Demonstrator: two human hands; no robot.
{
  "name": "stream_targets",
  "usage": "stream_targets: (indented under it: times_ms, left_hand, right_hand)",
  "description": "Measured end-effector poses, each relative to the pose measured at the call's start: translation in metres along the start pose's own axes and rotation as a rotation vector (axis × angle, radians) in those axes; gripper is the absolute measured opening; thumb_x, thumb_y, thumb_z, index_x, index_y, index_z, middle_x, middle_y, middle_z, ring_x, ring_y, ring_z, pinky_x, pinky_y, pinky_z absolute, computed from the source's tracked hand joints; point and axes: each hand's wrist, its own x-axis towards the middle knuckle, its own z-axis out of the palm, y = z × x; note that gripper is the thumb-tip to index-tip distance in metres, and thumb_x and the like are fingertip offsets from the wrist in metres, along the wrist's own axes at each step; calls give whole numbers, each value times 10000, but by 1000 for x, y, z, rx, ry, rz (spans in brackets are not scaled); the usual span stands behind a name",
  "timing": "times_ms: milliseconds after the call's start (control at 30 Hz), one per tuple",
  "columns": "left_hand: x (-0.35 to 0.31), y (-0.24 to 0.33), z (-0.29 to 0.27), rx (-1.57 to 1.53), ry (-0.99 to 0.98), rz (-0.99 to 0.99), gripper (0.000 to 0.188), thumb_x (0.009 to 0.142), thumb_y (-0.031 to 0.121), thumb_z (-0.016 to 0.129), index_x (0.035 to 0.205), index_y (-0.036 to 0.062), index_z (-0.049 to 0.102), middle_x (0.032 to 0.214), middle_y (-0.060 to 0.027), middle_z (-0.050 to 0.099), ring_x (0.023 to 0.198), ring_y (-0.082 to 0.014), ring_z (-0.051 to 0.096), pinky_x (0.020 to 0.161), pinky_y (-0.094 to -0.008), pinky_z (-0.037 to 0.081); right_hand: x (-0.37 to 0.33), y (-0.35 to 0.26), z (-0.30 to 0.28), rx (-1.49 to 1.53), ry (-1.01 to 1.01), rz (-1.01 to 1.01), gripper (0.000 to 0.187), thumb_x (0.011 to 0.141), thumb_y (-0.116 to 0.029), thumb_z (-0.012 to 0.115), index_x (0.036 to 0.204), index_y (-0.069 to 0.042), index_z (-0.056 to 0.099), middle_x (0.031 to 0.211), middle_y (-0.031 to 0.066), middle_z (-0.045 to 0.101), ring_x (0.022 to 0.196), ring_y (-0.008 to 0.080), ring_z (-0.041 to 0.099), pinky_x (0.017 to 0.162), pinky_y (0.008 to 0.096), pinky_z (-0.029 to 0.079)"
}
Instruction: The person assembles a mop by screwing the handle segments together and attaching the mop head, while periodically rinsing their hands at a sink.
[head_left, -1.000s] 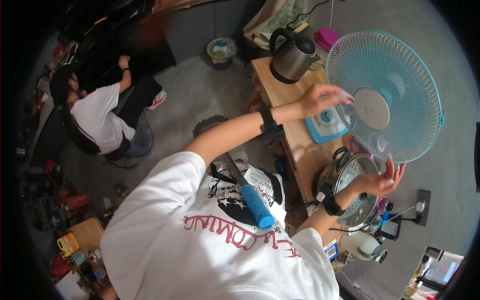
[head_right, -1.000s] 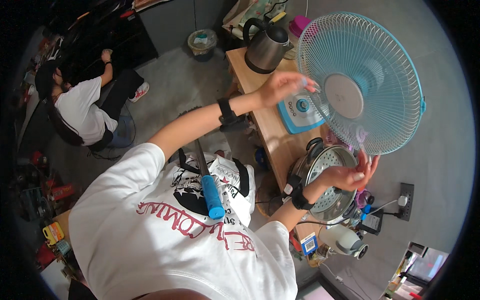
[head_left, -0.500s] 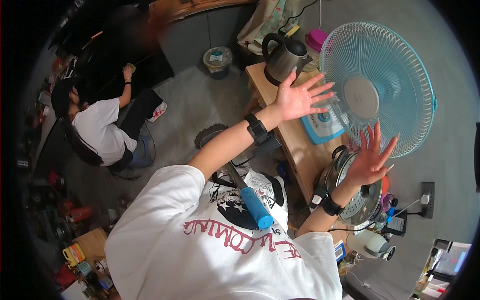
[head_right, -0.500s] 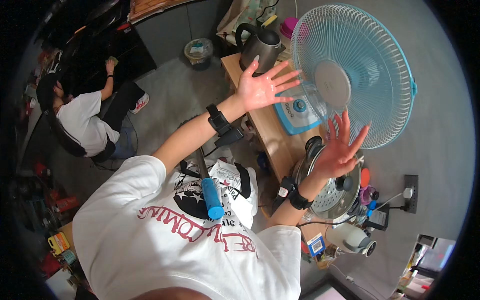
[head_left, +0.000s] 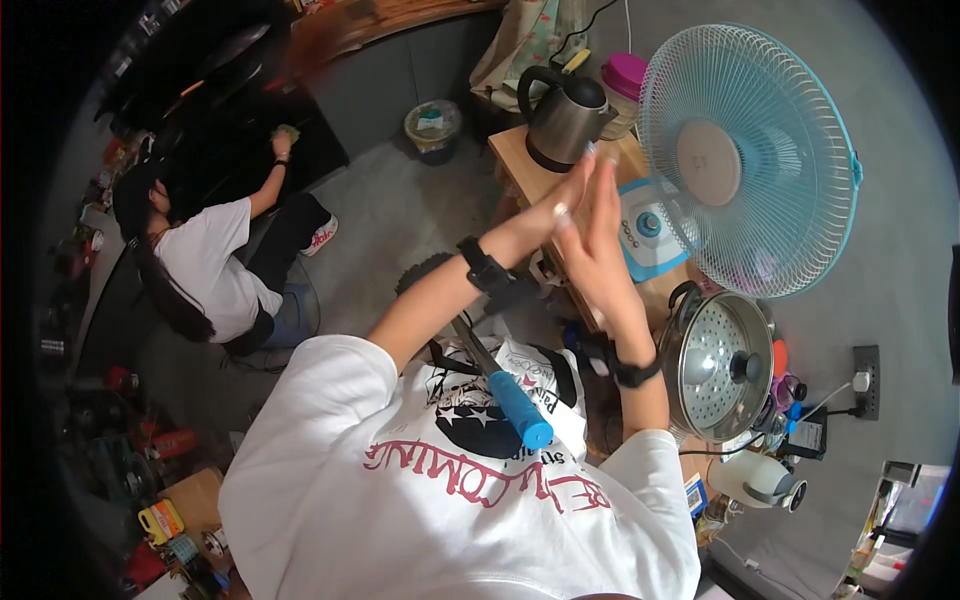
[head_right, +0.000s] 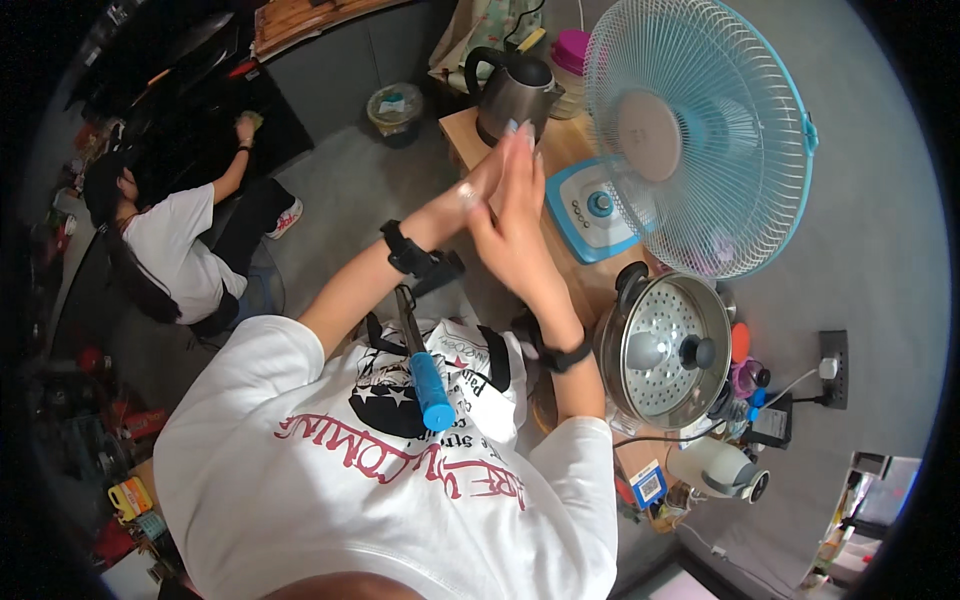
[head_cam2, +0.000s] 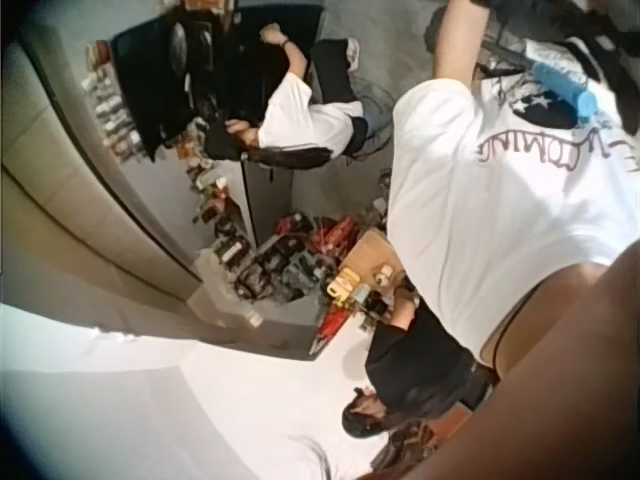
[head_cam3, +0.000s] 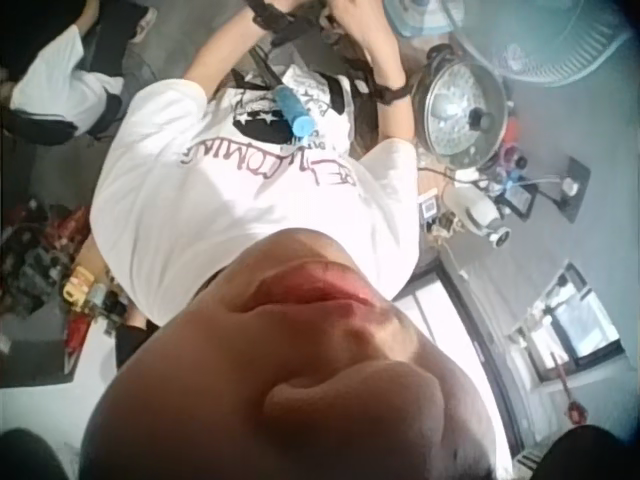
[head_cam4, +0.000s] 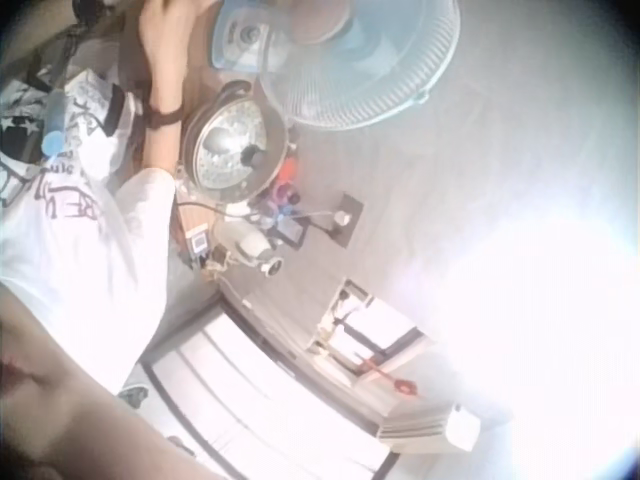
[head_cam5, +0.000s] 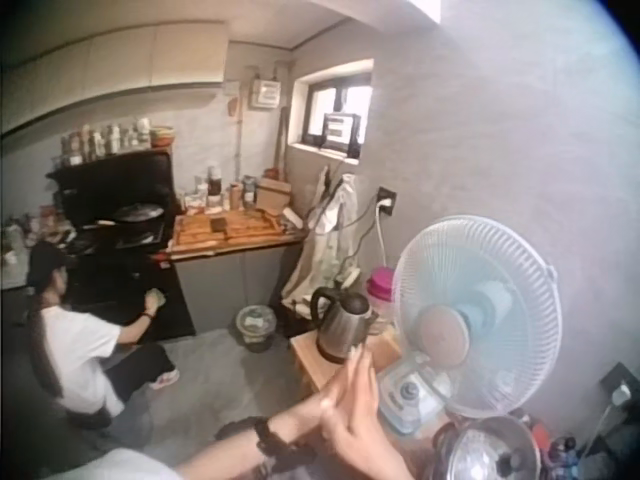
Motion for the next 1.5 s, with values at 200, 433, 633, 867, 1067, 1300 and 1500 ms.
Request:
stream_targets:
  times_ms: [200, 433, 633, 867, 1067, 1300, 1500]
  left_hand:
    - [-33, 5, -136, -817, -268, -405, 552, 863, 437, 278, 1318, 124, 263, 1273, -127, 395, 1175, -286, 370, 934, -609, 191]
    - [-104, -34, -193, 390, 120, -638, 525, 845, 467, 360, 1263, 150, 374, 1190, -57, 489, 1043, -199, 489, 951, -487, 245]
    - [-180, -26, -201, 425, 158, -753, 514, 845, 478, 383, 1242, 152, 406, 1161, -61, 509, 993, -185, 526, 888, -383, 351]
    - [-392, -120, -269, 1370, -598, -1493, 318, 673, 291, 554, 907, 91, 636, 986, -185, 580, 946, -312, 539, 781, -419, 418]
    - [-444, -106, -201, 1466, -1023, -1725, 407, 684, 275, 571, 1031, 64, 574, 1072, -165, 543, 990, -337, 499, 870, -444, 338]
    - [-554, -210, -191, 1081, 325, -1363, 419, 831, 283, 422, 1193, 72, 409, 1162, -159, 450, 1064, -324, 446, 856, -432, 359]
    - [-498, -148, -205, 620, 291, -1325, 466, 837, 421, 382, 1130, 65, 452, 972, -182, 550, 931, -294, 527, 763, -365, 423]
  right_hand:
    - [-44, -45, -42, 1333, -649, -427, 861, 797, -453, 513, 1331, 4, 15, 1139, 275, 461, 1121, 342, 429, 980, 402, 242]
    - [-64, -5, -14, 610, -558, 513, 562, 798, -341, 514, 1253, -49, 359, 977, 190, 577, 906, 286, 570, 817, 374, 395]
    - [-93, 27, -20, 522, -586, 580, 442, 833, -150, 492, 1247, -44, 380, 1015, 153, 578, 934, 184, 547, 802, 252, 401]
    - [-214, 131, 63, 516, -677, 1024, 474, 866, -238, 456, 1281, -49, 328, 1101, 110, 528, 949, 142, 494, 836, 238, 370]
    - [-343, 161, 82, 970, -196, 1603, 559, 861, -465, 374, 1229, -46, 410, 1104, 102, 528, 955, 180, 515, 825, 274, 398]
    - [-329, 130, 107, 1028, -525, 1748, 635, 802, -569, 378, 1164, -54, 469, 1093, 97, 542, 978, 186, 517, 831, 288, 409]
    - [-376, 157, 152, 805, -459, 1803, 679, 836, -545, 318, 1251, -8, 345, 1257, 125, 406, 1150, 220, 382, 949, 278, 287]
